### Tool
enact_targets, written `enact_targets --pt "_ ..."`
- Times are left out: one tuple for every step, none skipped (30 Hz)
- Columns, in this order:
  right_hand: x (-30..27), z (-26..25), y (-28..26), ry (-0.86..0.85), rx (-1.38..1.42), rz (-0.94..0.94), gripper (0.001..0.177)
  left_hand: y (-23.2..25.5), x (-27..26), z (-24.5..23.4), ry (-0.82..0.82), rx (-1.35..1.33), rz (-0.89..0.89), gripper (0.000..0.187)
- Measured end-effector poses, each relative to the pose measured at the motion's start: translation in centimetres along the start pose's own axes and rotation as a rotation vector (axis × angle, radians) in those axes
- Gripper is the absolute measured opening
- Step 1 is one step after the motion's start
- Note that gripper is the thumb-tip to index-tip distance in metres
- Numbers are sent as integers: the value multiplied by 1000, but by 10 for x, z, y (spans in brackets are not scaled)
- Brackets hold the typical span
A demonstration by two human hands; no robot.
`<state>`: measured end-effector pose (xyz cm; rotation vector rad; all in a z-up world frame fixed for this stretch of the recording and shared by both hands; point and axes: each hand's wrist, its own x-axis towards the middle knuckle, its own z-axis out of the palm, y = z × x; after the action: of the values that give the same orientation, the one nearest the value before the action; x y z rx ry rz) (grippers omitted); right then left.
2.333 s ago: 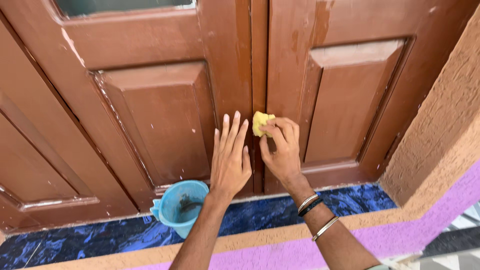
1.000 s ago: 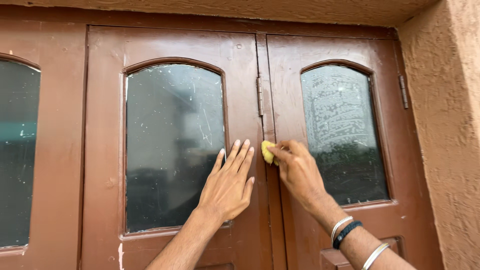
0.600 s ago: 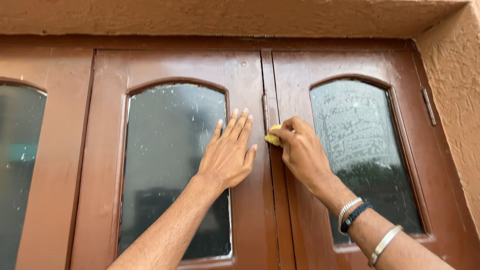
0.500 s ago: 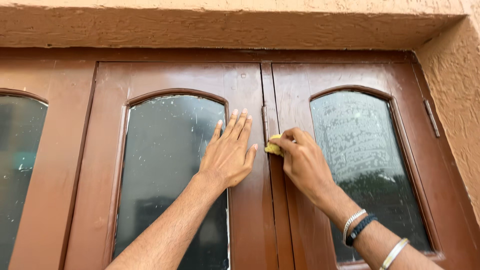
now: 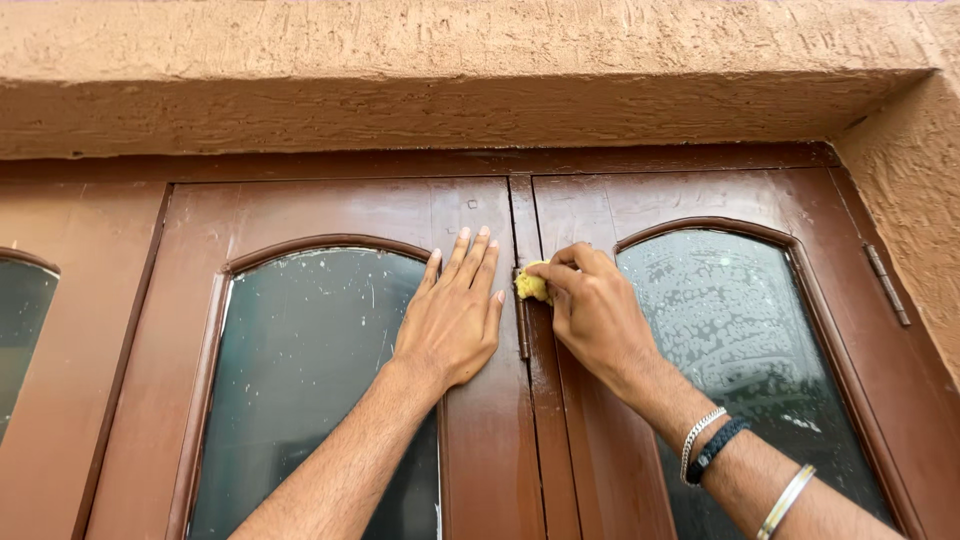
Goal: The person cleans a brown double door with glass panels using a yellow sponge. They wipe the glass panes and the wooden frame, repeatedly dipping the sponge into a blue bucket of water to keep it wet. The cleaning covers the upper and lower sections of the door.
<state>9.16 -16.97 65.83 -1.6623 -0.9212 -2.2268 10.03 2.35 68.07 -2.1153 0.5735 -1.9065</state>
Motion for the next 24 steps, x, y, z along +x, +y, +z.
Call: enact_targets --pt "6 1 2 11 8 -4 29 -2 4 -3 29 -8 10 60" --pt "13 2 4 21 14 -12 29 -4 9 -6 12 -23 4 60" --pt "20 3 6 32 20 -20 29 -6 15 -9 -5 -38 -1 59" --pt "28 4 8 27 34 5 27 -7 21 -12 -21 -55 -8 59" --pt "35 6 11 22 47 30 25 -8 25 -14 -25 -76 -12 58" --pt "43 8 13 21 62 54 24 -9 28 -15 -27 -94 -15 58" --pt "50 11 16 26 47 46 23 -12 32 -16 -30 -111 -18 58" --pt "56 14 18 31 34 40 22 -15 37 -16 -13 -101 -14 57" --pt "62 17 21 36 20 33 22 -18 43 -16 4 -91 -9 57" --pt "68 21 24 20 8 42 22 -22 46 -16 16 -83 -7 56" --pt "77 24 27 4 -4 50 22 -25 49 -16 7 -87 -7 56" --pt "83 27 30 -14 -18 60 22 -28 52 -16 -5 -94 -6 56" --pt "88 28 31 13 -14 59 22 -30 55 -16 -17 -101 -5 56" --pt "94 28 33 43 -10 59 23 -32 55 -19 -24 -103 -2 56" --pt "99 28 34 73 -6 58 23 -34 55 -22 -30 -105 0 57" --pt "106 30 33 95 -27 46 23 -38 57 -27 -30 -99 2 57" --pt "113 31 33 118 -48 35 23 -41 60 -33 -57 -66 -3 59" --pt "118 33 33 139 -71 26 23 -42 63 -38 -86 -35 -7 60" --pt "124 37 32 141 -91 55 22 -43 66 -42 -115 -4 -11 62" --pt "128 39 33 142 -116 86 22 -43 68 -44 -175 7 -23 64" --pt "132 41 35 143 -140 117 22 -43 71 -46 -234 19 -35 66" --pt "138 43 36 146 -158 129 23 -43 72 -47 -295 32 -50 69" --pt "146 45 36 149 -176 142 23 -42 73 -47 -320 29 -63 69" --pt "152 47 36 155 -191 155 24 -40 73 -47 -346 30 -77 70"
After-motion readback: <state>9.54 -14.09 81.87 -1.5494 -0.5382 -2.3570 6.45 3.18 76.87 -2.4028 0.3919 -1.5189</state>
